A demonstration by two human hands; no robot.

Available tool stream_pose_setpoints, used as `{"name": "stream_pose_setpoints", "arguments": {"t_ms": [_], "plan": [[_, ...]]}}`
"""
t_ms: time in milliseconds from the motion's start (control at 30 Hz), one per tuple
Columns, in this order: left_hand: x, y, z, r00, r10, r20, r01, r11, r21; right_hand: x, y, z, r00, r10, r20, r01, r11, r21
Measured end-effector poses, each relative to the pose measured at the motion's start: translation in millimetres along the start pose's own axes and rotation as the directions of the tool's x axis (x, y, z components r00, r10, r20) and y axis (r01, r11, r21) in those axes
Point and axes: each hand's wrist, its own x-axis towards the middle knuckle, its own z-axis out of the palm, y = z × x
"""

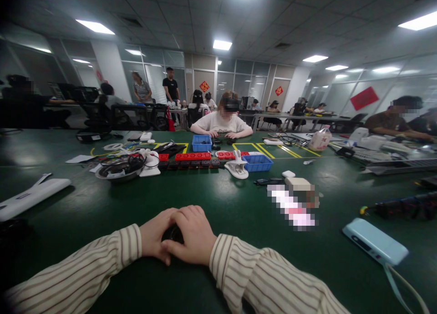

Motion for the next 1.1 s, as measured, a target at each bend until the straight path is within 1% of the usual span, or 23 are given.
{"name": "stream_pose_setpoints", "arguments": {"t_ms": [167,267,367,467,600,700,767,833,900,967,1033,1100], "plan": [[1,9,2,0.999,-0.020,-0.035,0.025,0.991,0.129,0,1,3,0.996,0.091,-0.003,-0.091,0.993,-0.078],[1,10,4,0.998,-0.048,-0.045,0.055,0.985,0.162,1,1,3,0.995,0.089,0.043,-0.085,0.992,-0.089],[2,7,3,0.998,-0.062,-0.014,0.063,0.992,0.112,1,0,1,0.997,0.024,0.078,-0.020,0.999,-0.050],[3,3,3,0.998,-0.062,0.018,0.061,0.998,0.032,2,-1,0,0.994,-0.077,0.075,0.076,0.997,0.004],[3,-4,2,0.996,-0.065,0.060,0.067,0.997,-0.026,3,-1,1,0.970,-0.231,0.078,0.227,0.972,0.063],[2,-8,0,0.994,-0.030,0.107,0.035,0.999,-0.040,2,-1,1,0.952,-0.296,0.082,0.288,0.953,0.096],[1,-10,-1,0.994,-0.015,0.104,0.019,0.999,-0.032,2,-2,1,0.944,-0.324,0.064,0.315,0.941,0.120],[1,-10,-3,0.998,-0.023,0.067,0.024,1.000,-0.011,2,-3,-1,0.939,-0.343,0.011,0.338,0.930,0.143],[0,-9,-5,0.999,-0.032,0.011,0.032,0.999,0.003,2,-5,-4,0.942,-0.328,-0.065,0.335,0.931,0.149],[0,-7,-6,0.999,-0.031,-0.025,0.032,0.999,0.024,2,-7,-6,0.959,-0.260,-0.117,0.275,0.952,0.136],[0,-5,-6,0.999,-0.022,-0.031,0.025,0.997,0.073,1,-8,-6,0.983,-0.134,-0.124,0.148,0.983,0.110],[0,-1,-4,0.999,-0.016,-0.033,0.020,0.991,0.129,1,-7,-4,0.995,0.012,-0.102,-0.005,0.998,0.068]]}}
